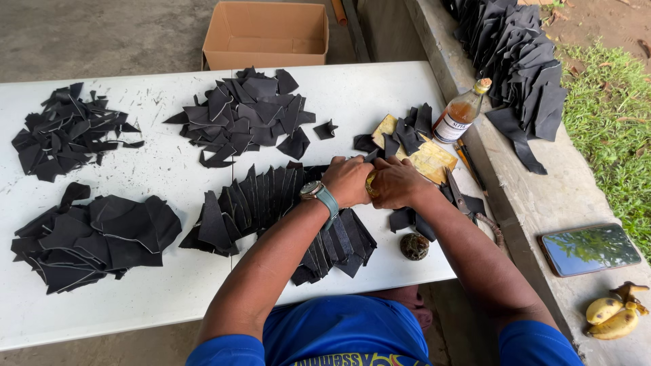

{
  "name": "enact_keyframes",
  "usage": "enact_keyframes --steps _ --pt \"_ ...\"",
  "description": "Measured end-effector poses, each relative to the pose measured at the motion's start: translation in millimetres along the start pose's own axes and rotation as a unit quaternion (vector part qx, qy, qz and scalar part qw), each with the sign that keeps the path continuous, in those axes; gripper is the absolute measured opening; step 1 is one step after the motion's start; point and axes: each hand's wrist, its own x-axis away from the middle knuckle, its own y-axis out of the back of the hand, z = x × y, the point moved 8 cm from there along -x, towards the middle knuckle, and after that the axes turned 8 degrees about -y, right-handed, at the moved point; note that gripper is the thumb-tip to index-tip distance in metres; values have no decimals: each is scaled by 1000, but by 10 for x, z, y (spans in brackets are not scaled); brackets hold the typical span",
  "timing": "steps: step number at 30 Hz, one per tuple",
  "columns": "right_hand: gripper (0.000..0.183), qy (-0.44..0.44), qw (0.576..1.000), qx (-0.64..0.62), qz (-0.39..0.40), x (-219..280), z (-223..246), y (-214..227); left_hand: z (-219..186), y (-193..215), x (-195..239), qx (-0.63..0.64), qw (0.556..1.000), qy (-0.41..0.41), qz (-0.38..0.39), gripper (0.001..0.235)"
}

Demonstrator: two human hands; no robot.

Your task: The person repeatedly picks up small black rubber pieces from a pile on a white table, applies a yellow adhesive from a small jar to the edges, and places them back down. The process is repetitive, focusing on applying glue to individual items one at a time.

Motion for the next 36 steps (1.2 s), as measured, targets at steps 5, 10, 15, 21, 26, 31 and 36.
enact_keyframes --steps 5,10,15,21,26,31,36 --pt "38 7 1000 -2 0 97 67 91 -26 27 46 5 1000 16 12 52" --pt "35 -4 999 -40 -35 176 6 71 -25 47 50 9 1000 14 7 54" --pt "41 -16 999 -11 -38 107 4 17 -18 12 46 8 1000 8 4 55" --pt "40 -21 999 20 -28 95 54 -15 -21 27 61 12 1000 22 8 56" --pt "47 -29 988 -76 -130 272 -17 87 3 -1 55 19 1000 17 -2 56" --pt "46 16 937 -292 -191 322 -248 307 108 -187 33 41 998 40 28 59" --pt "71 141 719 -619 -282 695 -710 732 -10 3 45 -36 999 5 -5 82"
